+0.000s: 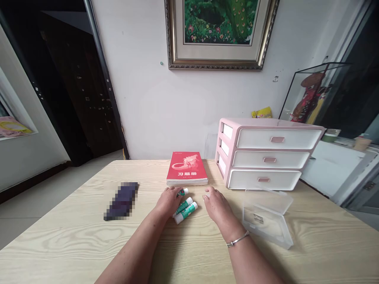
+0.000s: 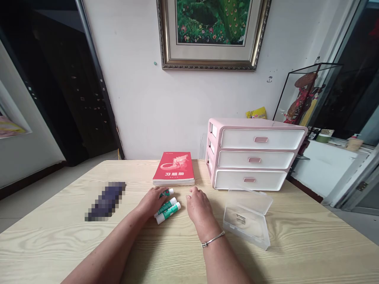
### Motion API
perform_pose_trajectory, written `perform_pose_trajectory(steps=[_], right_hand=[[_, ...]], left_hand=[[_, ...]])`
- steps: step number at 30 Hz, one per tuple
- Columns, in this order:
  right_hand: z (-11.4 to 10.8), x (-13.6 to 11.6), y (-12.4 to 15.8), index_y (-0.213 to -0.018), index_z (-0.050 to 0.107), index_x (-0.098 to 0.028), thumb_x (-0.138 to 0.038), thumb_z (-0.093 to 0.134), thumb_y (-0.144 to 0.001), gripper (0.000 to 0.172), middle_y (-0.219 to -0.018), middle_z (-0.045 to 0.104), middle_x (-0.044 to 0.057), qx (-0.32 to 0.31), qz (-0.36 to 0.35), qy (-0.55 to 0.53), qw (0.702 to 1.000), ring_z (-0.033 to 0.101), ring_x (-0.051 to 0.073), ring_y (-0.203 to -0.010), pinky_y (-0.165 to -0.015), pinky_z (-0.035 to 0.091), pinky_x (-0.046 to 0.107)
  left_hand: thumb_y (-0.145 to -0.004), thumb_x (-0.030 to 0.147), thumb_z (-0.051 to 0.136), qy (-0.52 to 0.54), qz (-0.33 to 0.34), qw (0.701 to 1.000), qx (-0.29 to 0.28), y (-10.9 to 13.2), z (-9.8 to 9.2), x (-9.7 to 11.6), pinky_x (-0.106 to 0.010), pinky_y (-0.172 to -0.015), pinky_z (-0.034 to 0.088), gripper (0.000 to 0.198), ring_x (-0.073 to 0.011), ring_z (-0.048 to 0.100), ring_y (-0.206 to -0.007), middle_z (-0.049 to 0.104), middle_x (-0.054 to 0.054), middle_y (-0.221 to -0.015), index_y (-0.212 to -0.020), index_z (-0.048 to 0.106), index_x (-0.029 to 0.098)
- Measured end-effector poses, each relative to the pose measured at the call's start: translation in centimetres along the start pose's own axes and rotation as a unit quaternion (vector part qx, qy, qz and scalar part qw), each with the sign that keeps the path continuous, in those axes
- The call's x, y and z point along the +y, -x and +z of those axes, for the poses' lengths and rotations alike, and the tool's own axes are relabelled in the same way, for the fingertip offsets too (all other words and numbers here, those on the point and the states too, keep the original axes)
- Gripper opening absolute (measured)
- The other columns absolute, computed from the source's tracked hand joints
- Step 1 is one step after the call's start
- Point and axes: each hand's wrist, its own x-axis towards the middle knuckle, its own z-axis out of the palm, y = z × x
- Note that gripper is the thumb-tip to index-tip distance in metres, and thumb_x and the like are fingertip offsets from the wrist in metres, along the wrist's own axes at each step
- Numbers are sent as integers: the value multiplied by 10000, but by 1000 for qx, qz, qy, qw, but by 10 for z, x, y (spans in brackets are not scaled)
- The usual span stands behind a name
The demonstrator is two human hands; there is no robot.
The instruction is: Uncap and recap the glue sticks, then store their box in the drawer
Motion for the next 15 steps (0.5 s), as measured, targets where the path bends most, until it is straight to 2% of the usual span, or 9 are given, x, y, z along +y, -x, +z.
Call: perform_pose_trajectory(steps=[3,6,9,12,15], right_hand=[[1,2,3,-1158,603,-144,-143,525,-882,286,-1106,655,132,-16,-18,6,1000,591,256,-1064,-898,396,306],[5,4,4,-1137,623,-146,-101,514,-868,294,-1095,655,119,-40,-25,15,999,589,238,-1053,-905,392,290],[8,5,5,-1135,634,-147,-100,544,-839,312,-1094,660,113,-55,-32,20,998,587,232,-1060,-914,387,281],[6,2,6,-1152,638,-140,-129,549,-837,328,-1095,667,115,-56,-29,19,998,591,238,-1057,-916,392,286],[3,-3,5,-1151,650,-140,-141,521,-854,324,-1107,671,116,-33,-23,23,999,580,247,-1075,-939,384,296]], left_hand=[[-857,207,532,-5,18,1000,-10,-1,0,-4,-396,-1025,396,384,-296,546,-1170,658,-98,-1233,-1216,669,203],[-843,173,561,2,33,999,-16,-4,1,-6,-357,-1047,400,385,-260,554,-1182,664,-58,-1246,-1207,674,220],[-847,212,594,10,40,999,-11,-3,4,-8,-330,-1064,397,390,-238,547,-1212,641,-52,-1289,-1232,655,221],[-884,247,551,12,41,999,3,3,0,-6,-336,-1081,373,381,-235,515,-1249,601,-71,-1336,-1254,632,216],[-890,303,536,-6,43,999,8,16,-12,2,-360,-1018,403,285,-255,545,-1173,647,-91,-1217,-1116,686,214]])
